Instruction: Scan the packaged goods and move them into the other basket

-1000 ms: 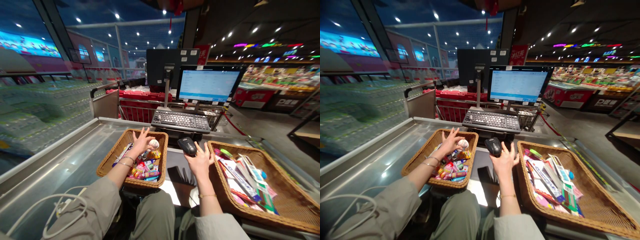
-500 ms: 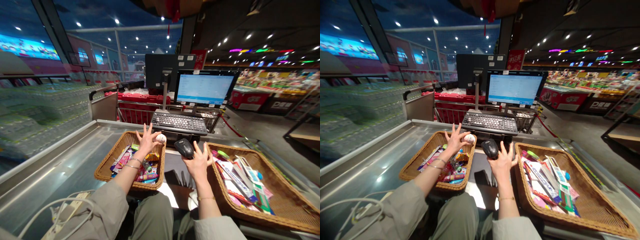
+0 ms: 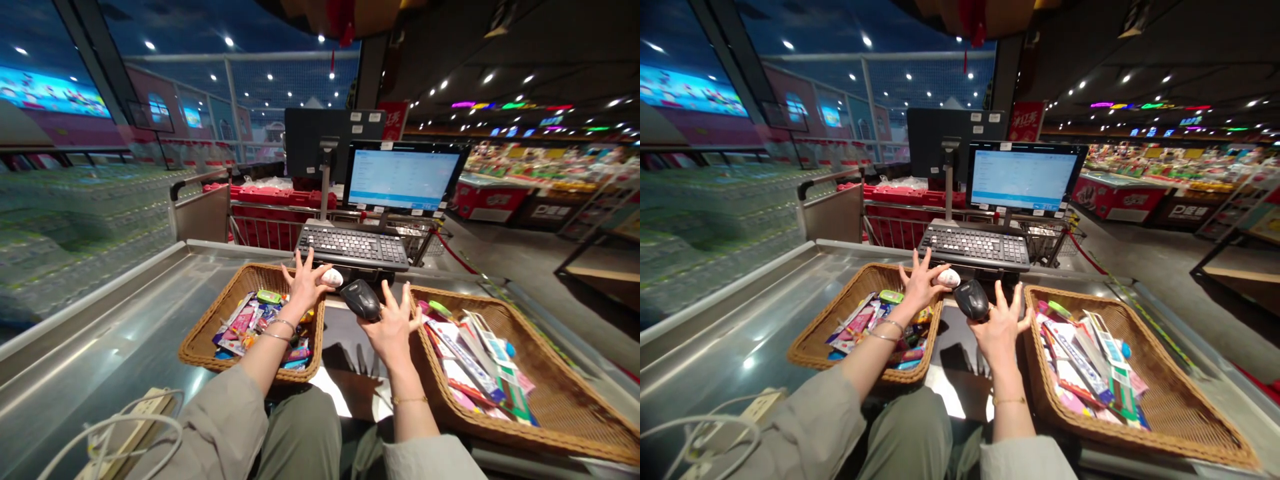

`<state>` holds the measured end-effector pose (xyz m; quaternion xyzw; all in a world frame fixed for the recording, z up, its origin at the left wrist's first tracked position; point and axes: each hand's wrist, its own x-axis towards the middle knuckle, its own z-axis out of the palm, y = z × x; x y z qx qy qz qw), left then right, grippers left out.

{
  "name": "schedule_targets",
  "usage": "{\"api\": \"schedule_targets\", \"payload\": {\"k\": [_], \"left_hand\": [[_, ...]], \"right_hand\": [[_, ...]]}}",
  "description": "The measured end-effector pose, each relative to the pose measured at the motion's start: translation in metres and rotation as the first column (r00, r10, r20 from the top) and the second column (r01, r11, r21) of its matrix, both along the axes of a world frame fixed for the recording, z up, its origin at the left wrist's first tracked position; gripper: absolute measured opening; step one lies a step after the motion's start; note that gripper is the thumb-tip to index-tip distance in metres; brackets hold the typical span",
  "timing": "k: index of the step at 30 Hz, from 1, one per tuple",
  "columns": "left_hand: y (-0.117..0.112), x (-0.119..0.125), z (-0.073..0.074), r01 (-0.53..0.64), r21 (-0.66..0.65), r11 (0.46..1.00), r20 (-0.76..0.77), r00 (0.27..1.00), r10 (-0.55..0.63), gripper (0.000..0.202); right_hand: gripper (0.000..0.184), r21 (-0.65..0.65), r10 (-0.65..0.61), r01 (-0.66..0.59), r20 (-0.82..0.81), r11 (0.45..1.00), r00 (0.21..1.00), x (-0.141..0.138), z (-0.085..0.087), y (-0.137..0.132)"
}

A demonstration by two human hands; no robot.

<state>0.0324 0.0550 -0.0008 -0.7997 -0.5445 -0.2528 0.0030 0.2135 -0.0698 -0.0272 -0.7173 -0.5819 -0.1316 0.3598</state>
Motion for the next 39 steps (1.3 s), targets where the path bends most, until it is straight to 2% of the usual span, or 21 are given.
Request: {"api": "schedule_targets", "payload": {"k": [15, 28, 39], "left_hand": [[0.002, 0.005, -0.008, 0.017, -0.013, 1.0, -0.016, 1.0, -0.017, 0.058], [0.001, 0.005, -0.008, 0.019, -0.013, 1.0, -0.04, 0.999, -0.019, 0.057], [0.001, 0.007, -0.012, 0.008, 0.026, 1.0, 0.024, 1.0, -0.009, 0.056]], "right_hand": [[0.016, 0.012, 0.055, -0.055, 0.001, 0.998, 0.999, 0.0, 0.001, 0.0], [0.016, 0.01, 0.078, -0.078, 0.001, 0.997, 0.997, 0.001, 0.0, 0.0], [0.014, 0.053, 0.109, -0.108, -0.012, 0.993, 0.994, 0.003, -0.001, 0.0]]}}
